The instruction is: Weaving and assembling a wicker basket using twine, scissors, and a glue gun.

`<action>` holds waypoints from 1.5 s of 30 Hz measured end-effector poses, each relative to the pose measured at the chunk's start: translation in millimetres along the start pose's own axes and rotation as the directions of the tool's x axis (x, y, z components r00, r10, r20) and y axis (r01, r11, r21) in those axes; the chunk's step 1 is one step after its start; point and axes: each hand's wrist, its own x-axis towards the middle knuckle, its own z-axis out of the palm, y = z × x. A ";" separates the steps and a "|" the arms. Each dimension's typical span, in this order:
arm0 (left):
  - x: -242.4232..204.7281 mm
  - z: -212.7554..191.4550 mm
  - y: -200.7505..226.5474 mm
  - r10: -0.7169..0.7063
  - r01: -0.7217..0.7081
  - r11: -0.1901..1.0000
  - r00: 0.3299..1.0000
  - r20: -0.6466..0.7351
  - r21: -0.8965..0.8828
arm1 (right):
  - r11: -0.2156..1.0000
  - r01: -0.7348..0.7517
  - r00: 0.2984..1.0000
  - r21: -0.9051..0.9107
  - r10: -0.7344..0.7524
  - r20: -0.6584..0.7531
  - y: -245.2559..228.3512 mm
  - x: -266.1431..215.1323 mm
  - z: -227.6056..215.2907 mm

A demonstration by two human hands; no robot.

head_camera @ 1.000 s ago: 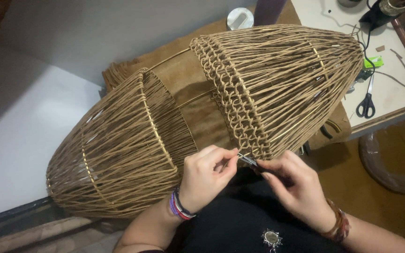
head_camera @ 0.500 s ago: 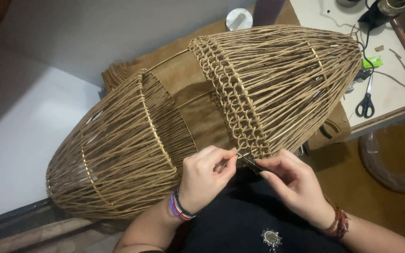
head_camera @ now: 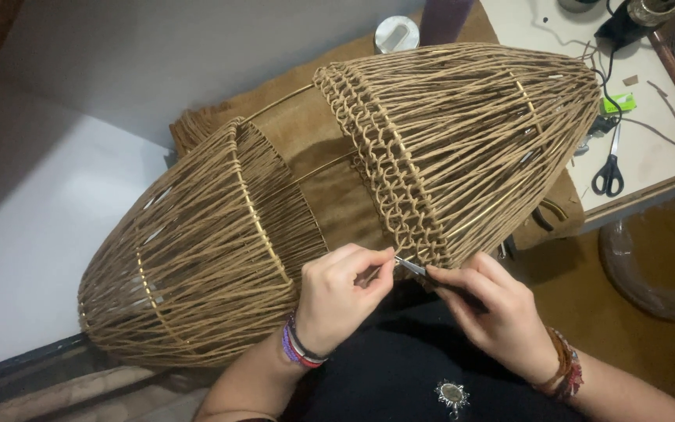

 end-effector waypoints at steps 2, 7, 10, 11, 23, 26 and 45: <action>-1.7 1.1 -1.0 -0.006 0.006 1.000 1.000 0.001 -0.004 | 0.997 0.024 1.000 -0.068 -0.024 -0.009 2.7 -4.8 0.4; -2.8 4.0 -1.6 -0.023 0.023 1.000 1.000 0.014 0.000 | 0.954 0.124 0.991 -0.274 -0.133 -0.015 5.8 -10.6 -0.1; -0.6 3.5 -2.8 -0.004 0.004 1.000 1.000 0.015 -0.005 | 0.914 0.209 0.973 -0.348 -0.229 -0.019 3.5 -10.7 -2.2; -0.6 3.1 -4.9 -0.024 0.024 1.000 1.000 0.020 0.002 | 0.915 0.209 0.971 -0.344 -0.235 -0.036 3.2 -12.9 -3.0; 0.6 4.0 -0.9 -0.063 0.063 0.998 0.991 0.120 0.002 | 0.930 -0.257 0.793 -0.262 0.048 -0.608 151.8 -95.7 20.4; 1.3 5.2 -0.6 -0.096 0.093 0.995 0.986 0.137 0.031 | 0.836 -0.500 0.726 -0.228 0.261 -0.636 233.9 -119.5 50.1; -0.1 -3.8 -7.7 -0.104 0.070 0.990 0.949 0.296 0.125 | 0.326 -0.728 0.557 -0.603 0.795 -0.242 336.2 -87.9 104.8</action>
